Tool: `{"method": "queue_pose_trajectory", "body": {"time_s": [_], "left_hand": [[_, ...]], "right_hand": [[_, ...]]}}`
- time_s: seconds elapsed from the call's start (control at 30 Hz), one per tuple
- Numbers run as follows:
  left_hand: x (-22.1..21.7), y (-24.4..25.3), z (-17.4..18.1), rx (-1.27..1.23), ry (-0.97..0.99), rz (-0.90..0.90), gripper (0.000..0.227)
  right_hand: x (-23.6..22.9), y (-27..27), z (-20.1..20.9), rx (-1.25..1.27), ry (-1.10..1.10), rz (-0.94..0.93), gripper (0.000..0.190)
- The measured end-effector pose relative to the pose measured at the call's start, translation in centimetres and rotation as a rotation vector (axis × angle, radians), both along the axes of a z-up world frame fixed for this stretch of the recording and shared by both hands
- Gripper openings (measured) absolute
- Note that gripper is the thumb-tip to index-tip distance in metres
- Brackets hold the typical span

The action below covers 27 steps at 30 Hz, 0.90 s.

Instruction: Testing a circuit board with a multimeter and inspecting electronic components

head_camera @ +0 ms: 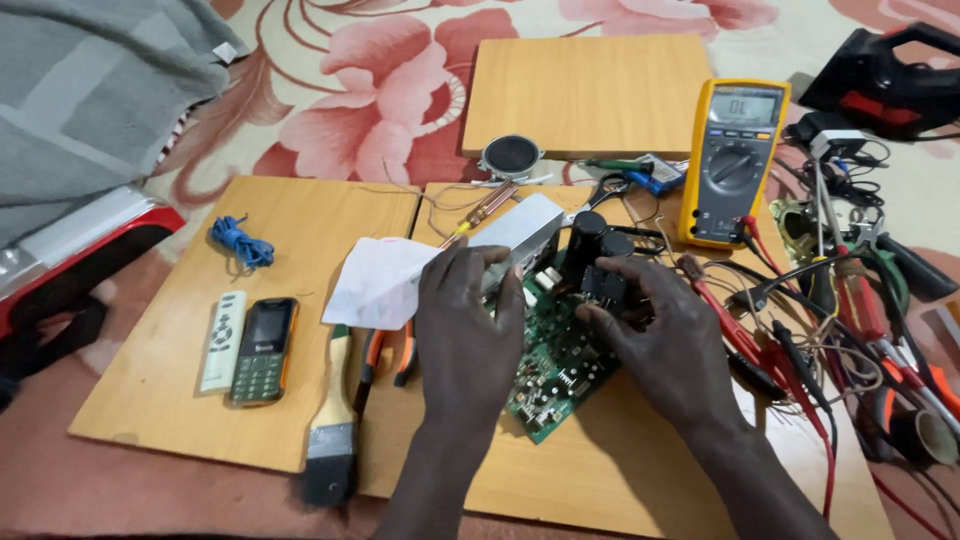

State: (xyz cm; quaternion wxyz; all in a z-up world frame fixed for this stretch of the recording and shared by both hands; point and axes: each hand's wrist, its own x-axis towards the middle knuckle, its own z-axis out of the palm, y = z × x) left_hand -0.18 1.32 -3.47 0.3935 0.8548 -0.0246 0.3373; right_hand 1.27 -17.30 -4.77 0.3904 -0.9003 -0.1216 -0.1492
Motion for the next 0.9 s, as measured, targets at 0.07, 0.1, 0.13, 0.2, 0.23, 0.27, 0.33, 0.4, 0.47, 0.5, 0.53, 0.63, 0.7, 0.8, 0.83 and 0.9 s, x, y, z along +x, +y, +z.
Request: {"method": "queue_pose_trajectory", "body": {"time_s": [0.07,0.1,0.13,0.2,0.23,0.27,0.33,0.4,0.47,0.5,0.53,0.63,0.7,0.8,0.83,0.9], "left_hand": [[0.4,1.4,-0.1,0.001,-0.055,0.083,0.011],[0.6,2.0,-0.1,0.002,-0.114,0.159,0.015],[0.4,3.6,0.2,0.001,-0.115,0.161,0.015],[-0.1,6.8,0.9,0.163,-0.124,0.368,0.012],[-0.3,8.8,0.1,0.163,-0.125,0.372,0.012],[-0.4,10.7,-0.7,0.245,0.065,0.588,0.014],[-1.0,13.4,-1.5,0.325,0.260,0.805,0.020],[-2.0,14.7,-1.5,0.385,0.513,0.919,0.043],[-2.2,16.2,-3.0,0.456,0.532,0.931,0.047],[-2.3,16.9,-3.7,0.527,0.552,0.941,0.051],[-2.5,17.1,-3.9,0.527,0.552,0.938,0.051],[-3.0,17.6,-4.2,0.486,0.541,0.905,0.055],[-3.0,17.7,-4.2,0.461,0.507,0.889,0.055],[-3.0,17.9,-4.2,0.436,0.515,0.905,0.052],[-3.1,18.2,-4.4,0.436,0.515,0.906,0.052],[-3.1,18.8,-5.0,0.507,0.513,0.921,0.041]], "right_hand": [[-0.2,0.0,0.1,-0.018,0.014,0.005,0.052],[-0.2,0.0,0.2,-0.038,0.026,0.004,0.054],[-0.2,0.0,0.2,-0.039,0.024,0.006,0.054],[-0.3,0.1,0.2,-0.004,0.024,0.013,0.053],[-0.3,0.1,0.2,-0.004,0.023,0.017,0.053],[-0.4,0.1,0.1,-0.012,0.023,0.016,0.052],[-0.4,0.0,0.1,-0.020,0.024,0.017,0.051],[-0.4,0.0,0.0,-0.041,0.020,0.011,0.049],[-0.3,0.0,0.0,-0.041,0.010,0.018,0.050],[-0.3,0.0,-0.1,-0.041,0.002,0.023,0.050],[-0.3,0.0,-0.1,-0.042,0.002,0.021,0.050],[-0.5,0.2,-0.1,0.052,-0.060,0.028,0.050],[-0.6,0.2,0.1,0.051,-0.036,0.033,0.049],[-0.5,0.3,0.1,0.049,-0.036,0.028,0.049],[-0.5,0.2,0.2,0.050,-0.037,0.029,0.049],[-0.5,0.1,0.3,0.036,-0.017,0.041,0.049]]}}
